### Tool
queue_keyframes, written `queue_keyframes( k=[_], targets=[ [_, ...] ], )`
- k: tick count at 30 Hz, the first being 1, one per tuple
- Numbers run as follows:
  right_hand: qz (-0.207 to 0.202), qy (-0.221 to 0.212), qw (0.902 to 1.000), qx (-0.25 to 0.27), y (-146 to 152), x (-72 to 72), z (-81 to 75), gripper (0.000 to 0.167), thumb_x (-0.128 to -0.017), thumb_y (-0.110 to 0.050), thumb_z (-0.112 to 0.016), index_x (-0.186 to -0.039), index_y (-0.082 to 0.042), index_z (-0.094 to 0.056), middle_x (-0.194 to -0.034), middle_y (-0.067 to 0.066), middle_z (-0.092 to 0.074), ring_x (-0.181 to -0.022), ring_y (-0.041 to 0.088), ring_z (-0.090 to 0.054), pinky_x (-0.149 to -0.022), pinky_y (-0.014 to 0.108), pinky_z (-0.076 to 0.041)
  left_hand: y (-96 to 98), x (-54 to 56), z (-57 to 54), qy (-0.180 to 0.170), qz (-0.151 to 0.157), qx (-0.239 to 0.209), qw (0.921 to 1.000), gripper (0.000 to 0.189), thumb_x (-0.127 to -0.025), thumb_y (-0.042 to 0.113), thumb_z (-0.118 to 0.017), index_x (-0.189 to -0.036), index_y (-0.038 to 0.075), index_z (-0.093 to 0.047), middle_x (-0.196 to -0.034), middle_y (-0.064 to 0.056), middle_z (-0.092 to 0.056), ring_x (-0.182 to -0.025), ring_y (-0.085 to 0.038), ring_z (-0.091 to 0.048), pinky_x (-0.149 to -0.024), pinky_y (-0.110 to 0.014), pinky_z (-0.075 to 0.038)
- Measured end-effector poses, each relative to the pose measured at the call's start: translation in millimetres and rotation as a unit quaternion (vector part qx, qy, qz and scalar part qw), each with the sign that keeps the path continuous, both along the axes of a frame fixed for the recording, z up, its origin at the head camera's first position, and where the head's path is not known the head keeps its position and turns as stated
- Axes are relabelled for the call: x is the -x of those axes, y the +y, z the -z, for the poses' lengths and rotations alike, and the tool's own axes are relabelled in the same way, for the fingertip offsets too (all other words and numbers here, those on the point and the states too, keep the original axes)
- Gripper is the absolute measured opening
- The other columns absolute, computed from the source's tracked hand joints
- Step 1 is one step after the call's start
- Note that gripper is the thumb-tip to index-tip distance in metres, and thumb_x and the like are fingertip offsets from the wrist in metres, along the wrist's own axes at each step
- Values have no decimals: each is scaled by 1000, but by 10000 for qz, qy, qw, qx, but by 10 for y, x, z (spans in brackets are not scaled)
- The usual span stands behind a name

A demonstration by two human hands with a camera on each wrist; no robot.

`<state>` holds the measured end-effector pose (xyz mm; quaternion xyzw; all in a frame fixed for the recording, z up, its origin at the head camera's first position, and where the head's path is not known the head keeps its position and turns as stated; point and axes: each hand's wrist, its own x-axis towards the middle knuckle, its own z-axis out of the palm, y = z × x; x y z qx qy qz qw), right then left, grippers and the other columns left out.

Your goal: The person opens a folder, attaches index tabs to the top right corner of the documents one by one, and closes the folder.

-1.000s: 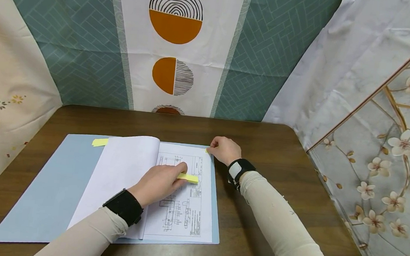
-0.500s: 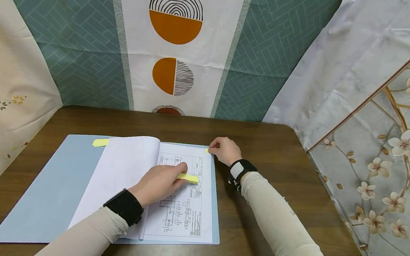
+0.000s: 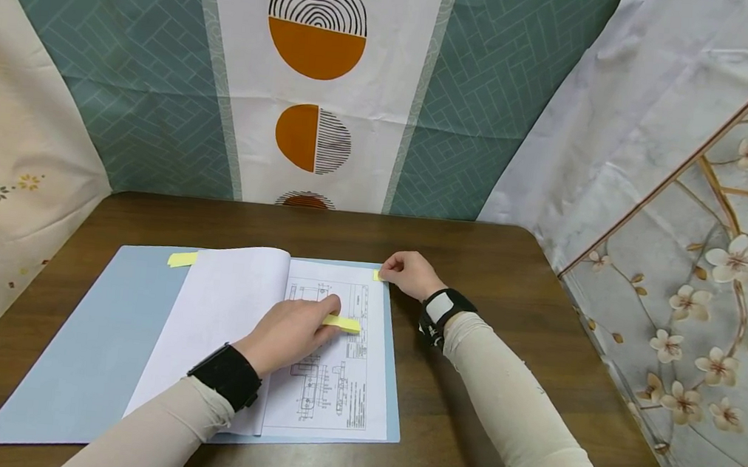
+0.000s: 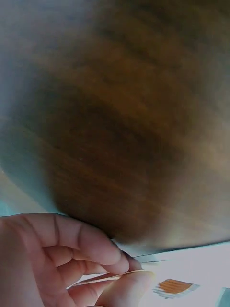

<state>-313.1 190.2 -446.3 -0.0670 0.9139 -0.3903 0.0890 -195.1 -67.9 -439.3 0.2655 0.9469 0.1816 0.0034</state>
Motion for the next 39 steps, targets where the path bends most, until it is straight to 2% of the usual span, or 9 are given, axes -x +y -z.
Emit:
queue_keyframes(
  k=[4,9,18,19,22,25,26,31,39],
  targets=[
    [135,103,9991,-388,-63,24,31,12,-106,-20,-78,-108,-9,-79,-105,6,-72,-97,26,-61,-84,38,-50,-9,5,5,28,1,0,10000,25,-103,27,-82,-117,18,-63,-88,6,-68,-70,-11,-57,-67,-31,-47],
    [245,197,9982,-516,-93,-2,21,14,-105,-23,-78,-107,-8,-80,-104,7,-73,-96,27,-61,-83,40,-50,-6,-1,2,95,-11,-24,10000,25,-102,27,-83,-115,18,-63,-85,6,-67,-68,-11,-56,-66,-31,-46],
    [322,371,9948,-895,-37,-111,92,11,-103,-20,-77,-100,-10,-79,-91,4,-72,-87,25,-64,-80,41,-51,75,-22,65,101,175,-74,9998,23,-103,28,-81,-112,19,-62,-81,8,-63,-66,-10,-55,-63,-29,-45],
    [260,484,9949,-847,13,-45,203,13,-103,-24,-77,-99,-12,-78,-90,2,-71,-86,24,-64,-78,40,-51,77,-27,69,90,167,-63,9998,23,-104,28,-81,-112,19,-62,-82,8,-64,-66,-10,-55,-63,-29,-45],
    [255,494,9945,-889,-6,-34,218,12,-101,-24,-76,-97,-13,-76,-88,1,-70,-84,23,-63,-77,41,-50,69,-38,73,68,131,-45,9999,22,-104,28,-81,-113,20,-63,-84,9,-65,-66,-9,-55,-64,-28,-45],
    [259,462,9941,-942,-41,-5,224,16,-101,-28,-78,-97,-14,-74,-89,2,-69,-85,25,-63,-77,41,-49,52,-38,71,43,74,-53,9999,22,-103,28,-81,-114,20,-63,-85,9,-65,-67,-9,-56,-64,-28,-45],
    [327,342,9936,-1022,-103,-67,119,15,-101,-26,-79,-97,-12,-73,-89,4,-69,-86,26,-64,-78,42,-49,46,-35,69,34,60,-63,10000,23,-103,28,-81,-114,20,-63,-85,9,-65,-67,-9,-56,-65,-28,-46],
    [339,313,9920,-1178,-151,-18,134,23,-102,-34,-81,-99,-14,-70,-92,3,-67,-86,25,-63,-74,39,-45,19,-27,53,5,27,-107,9999,23,-103,28,-82,-116,20,-64,-86,8,-66,-68,-10,-57,-65,-29,-46],
    [334,329,9913,-1227,-203,18,83,27,-100,-35,-84,-102,-13,-68,-93,4,-66,-85,24,-61,-71,38,-44,-20,-30,24,65,13,-119,9999,24,-103,28,-81,-117,20,-63,-88,8,-67,-69,-9,-57,-65,-29,-46]
  ],
)
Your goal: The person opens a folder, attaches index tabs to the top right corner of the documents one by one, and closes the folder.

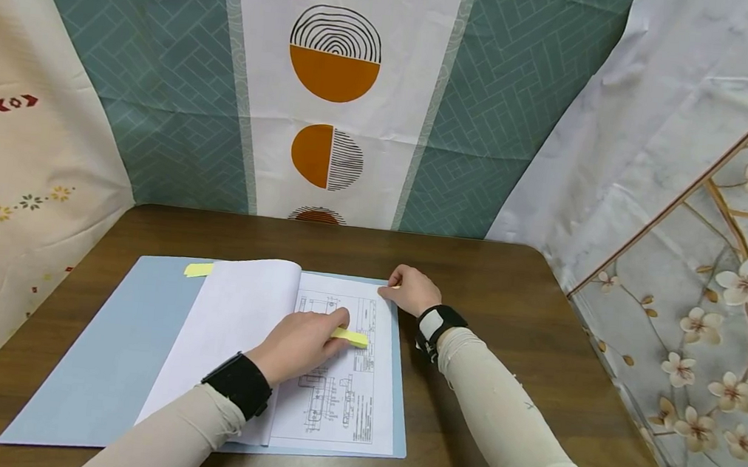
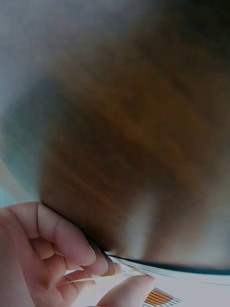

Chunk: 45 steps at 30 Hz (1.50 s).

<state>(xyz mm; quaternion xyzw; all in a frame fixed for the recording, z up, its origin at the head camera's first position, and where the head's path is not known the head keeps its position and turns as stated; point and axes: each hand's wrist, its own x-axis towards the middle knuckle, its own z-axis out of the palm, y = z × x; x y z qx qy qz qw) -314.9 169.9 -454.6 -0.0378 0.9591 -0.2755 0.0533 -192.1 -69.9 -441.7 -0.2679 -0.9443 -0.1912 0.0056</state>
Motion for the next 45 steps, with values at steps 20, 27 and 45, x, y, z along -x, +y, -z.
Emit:
queue_keyframes(
  k=[20,27,45],
  targets=[
    [-969,1246,9873,204,54,-424,-295,23,-103,-21,-81,-123,-12,-72,-129,7,-71,-131,32,-57,-105,49,-53,-69,1,-115,-181,-249,-286,9991,26,-105,27,-79,-123,18,-61,-92,6,-67,-78,-13,-59,-76,-33,-51],
    [-2553,1085,9573,818,-73,-808,-418,25,-103,-22,-83,-123,-13,-72,-121,0,-74,-122,28,-68,-109,47,-54,-92,0,-133,268,-111,-386,9988,26,-106,24,-79,-119,15,-59,-80,7,-60,-72,-15,-55,-68,-34,-48],
    [-2631,1385,9536,482,-162,-1028,-375,28,-94,-12,-91,-111,-19,-71,-108,-6,-73,-104,24,-70,-98,37,-58,-108,-50,-151,312,-122,-526,9981,26,-106,26,-78,-120,15,-60,-80,7,-59,-75,-15,-55,-69,-35,-48]
  ],
)
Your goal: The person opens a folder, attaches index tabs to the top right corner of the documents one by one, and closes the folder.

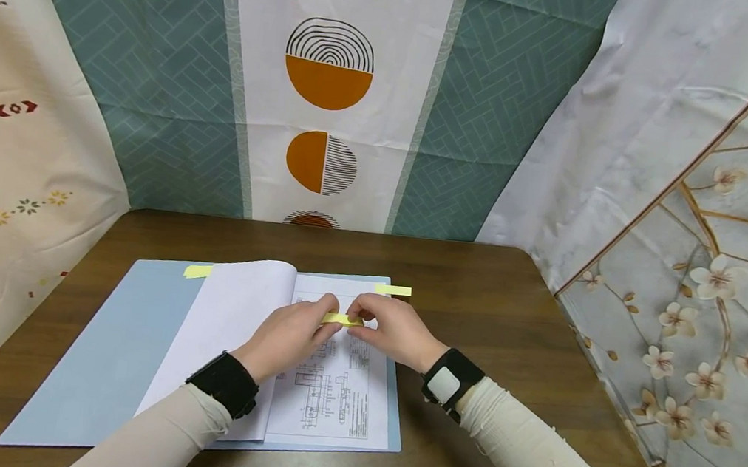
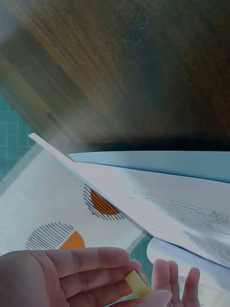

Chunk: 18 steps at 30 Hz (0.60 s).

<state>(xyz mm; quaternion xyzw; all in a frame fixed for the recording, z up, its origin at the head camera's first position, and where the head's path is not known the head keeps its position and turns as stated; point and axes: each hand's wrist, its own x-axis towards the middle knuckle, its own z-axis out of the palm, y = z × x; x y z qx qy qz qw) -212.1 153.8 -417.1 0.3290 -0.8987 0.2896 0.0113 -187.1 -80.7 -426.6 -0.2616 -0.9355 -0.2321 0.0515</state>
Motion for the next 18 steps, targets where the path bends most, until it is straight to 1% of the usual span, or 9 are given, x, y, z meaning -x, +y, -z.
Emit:
queue_keyframes(
  k=[5,9,12,15,16,18],
  targets=[
    [33,95,9999,-48,-6,-15,-4,28,-93,-11,-92,-110,-19,-71,-109,-6,-74,-103,22,-72,-98,35,-59,-2,-8,0,37,19,-1,10000,27,-105,26,-79,-120,15,-59,-81,6,-60,-75,-16,-56,-69,-35,-48],
    [18,215,9997,-104,4,-34,-9,28,-92,-11,-93,-108,-19,-71,-106,-6,-73,-99,20,-71,-95,33,-60,11,-10,-6,69,49,59,9999,27,-105,26,-80,-119,15,-60,-82,6,-60,-76,-16,-55,-69,-34,-48],
    [42,308,9994,-135,34,-58,-13,27,-92,-11,-93,-106,-18,-71,-103,-6,-72,-97,20,-70,-92,34,-60,24,-16,-18,21,31,88,10000,28,-104,25,-81,-120,15,-62,-85,6,-63,-77,-16,-56,-69,-34,-49],
    [206,420,9987,-189,85,-87,-15,26,-92,-12,-93,-105,-17,-71,-102,-5,-71,-95,21,-69,-90,34,-59,25,-28,-27,-89,-42,112,9999,32,-104,25,-82,-128,15,-64,-96,3,-72,-82,-17,-61,-75,-37,-53],
    [303,443,9983,-203,108,-98,-14,26,-92,-12,-93,-105,-17,-71,-102,-5,-71,-94,21,-69,-89,34,-59,24,-33,-32,-126,-75,115,9998,34,-104,26,-81,-132,14,-65,-103,1,-75,-87,-17,-65,-78,-38,-56],
    [530,500,9970,-274,162,-119,-5,26,-92,-13,-93,-104,-17,-70,-100,-5,-70,-91,20,-67,-85,33,-58,19,-43,-37,-195,-145,141,9996,43,-104,27,-81,-142,13,-65,-120,-4,-78,-101,-21,-72,-90,-43,-60]
  ],
)
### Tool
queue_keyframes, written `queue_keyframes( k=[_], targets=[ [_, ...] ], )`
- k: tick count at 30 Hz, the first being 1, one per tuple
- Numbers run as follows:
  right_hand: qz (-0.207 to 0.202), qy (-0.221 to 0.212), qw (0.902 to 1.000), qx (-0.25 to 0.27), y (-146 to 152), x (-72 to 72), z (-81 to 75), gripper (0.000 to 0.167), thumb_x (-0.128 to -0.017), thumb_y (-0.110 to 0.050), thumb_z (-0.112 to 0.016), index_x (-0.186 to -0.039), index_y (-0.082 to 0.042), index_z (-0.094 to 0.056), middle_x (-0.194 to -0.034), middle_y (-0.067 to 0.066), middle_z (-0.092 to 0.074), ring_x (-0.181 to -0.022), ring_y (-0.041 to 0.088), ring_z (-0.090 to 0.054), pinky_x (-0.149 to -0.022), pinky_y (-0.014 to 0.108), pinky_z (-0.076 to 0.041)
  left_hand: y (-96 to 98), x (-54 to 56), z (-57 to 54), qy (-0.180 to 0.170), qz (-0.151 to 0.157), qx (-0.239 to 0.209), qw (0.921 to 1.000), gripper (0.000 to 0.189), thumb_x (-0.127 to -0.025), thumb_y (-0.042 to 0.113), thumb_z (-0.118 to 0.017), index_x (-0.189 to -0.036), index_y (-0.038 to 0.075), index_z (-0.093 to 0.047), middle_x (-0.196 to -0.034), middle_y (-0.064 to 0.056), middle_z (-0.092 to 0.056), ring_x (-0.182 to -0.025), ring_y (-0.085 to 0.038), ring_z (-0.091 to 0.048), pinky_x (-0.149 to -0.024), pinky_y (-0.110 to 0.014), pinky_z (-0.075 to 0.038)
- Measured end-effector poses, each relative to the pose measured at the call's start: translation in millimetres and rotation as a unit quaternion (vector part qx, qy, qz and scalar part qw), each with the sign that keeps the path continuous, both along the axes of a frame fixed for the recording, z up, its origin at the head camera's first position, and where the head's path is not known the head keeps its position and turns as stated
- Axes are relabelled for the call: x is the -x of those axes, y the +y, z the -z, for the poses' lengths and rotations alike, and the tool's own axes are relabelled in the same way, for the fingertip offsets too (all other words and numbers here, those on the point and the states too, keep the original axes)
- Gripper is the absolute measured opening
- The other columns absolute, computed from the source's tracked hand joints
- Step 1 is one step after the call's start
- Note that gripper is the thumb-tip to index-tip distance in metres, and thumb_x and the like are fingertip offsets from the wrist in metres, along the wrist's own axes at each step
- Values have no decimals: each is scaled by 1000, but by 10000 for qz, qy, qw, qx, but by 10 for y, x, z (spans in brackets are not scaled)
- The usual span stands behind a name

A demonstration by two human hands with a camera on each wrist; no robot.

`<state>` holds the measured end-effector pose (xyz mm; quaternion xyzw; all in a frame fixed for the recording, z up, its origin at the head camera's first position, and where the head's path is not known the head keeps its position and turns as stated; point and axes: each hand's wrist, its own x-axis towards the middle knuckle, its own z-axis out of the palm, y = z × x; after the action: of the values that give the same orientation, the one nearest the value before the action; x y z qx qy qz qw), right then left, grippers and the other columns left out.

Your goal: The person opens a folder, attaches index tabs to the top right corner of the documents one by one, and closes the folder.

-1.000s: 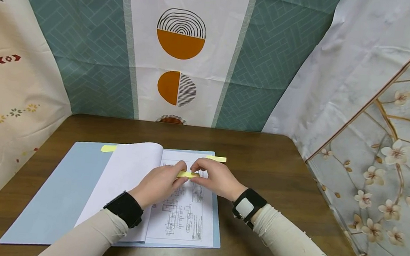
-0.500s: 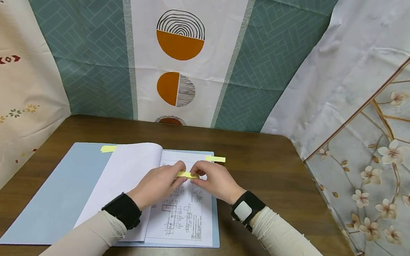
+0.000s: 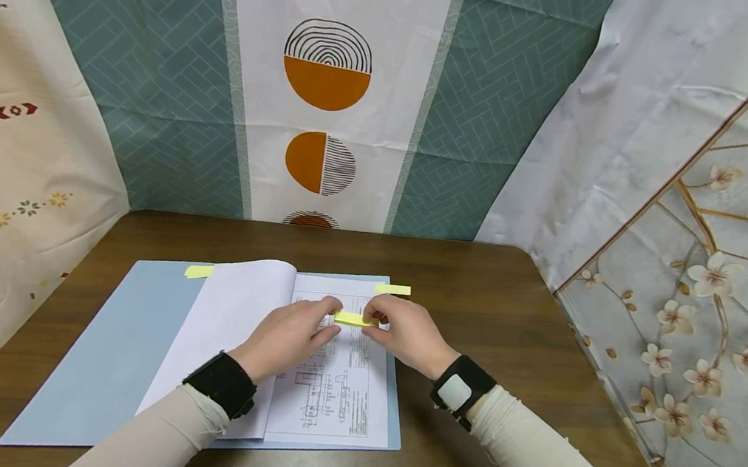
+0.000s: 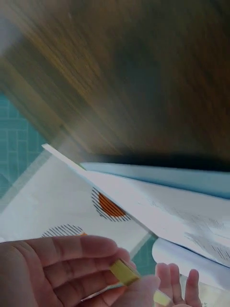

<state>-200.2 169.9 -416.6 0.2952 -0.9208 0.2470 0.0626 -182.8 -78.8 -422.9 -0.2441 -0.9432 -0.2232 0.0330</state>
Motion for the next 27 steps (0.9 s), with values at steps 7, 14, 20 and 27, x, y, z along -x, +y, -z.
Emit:
queue_keyframes(
  k=[7,14,20,27],
  targets=[
    [844,-3,9963,-183,220,-87,32,25,-91,-13,-94,-103,-18,-72,-95,-4,-66,-83,15,-59,-74,31,-54,-44,-32,-19,113,-65,124,9998,61,-107,30,-76,-160,7,-56,-155,-14,-64,-144,-33,-60,-116,-55,-50],
    [1297,138,9912,-239,425,-102,76,24,-90,-12,-95,-101,-16,-74,-92,-3,-66,-78,15,-58,-72,33,-53,-83,-52,-38,543,24,226,9983,61,-106,29,-78,-158,3,-57,-157,-18,-60,-149,-38,-53,-121,-55,-44],
    [1478,295,9882,-277,570,-104,122,25,-88,-10,-95,-100,-14,-73,-93,-1,-70,-77,15,-59,-72,34,-54,-94,-63,-32,558,-4,210,9982,62,-105,28,-79,-158,3,-57,-157,-19,-60,-150,-39,-53,-121,-56,-44],
    [2029,427,9767,-555,813,-115,179,22,-90,-9,-93,-99,-10,-73,-91,4,-71,-72,18,-59,-70,41,-56,-123,-80,-29,506,-23,200,9985,61,-106,29,-78,-158,3,-57,-158,-18,-59,-151,-39,-51,-121,-57,-43]
  ],
)
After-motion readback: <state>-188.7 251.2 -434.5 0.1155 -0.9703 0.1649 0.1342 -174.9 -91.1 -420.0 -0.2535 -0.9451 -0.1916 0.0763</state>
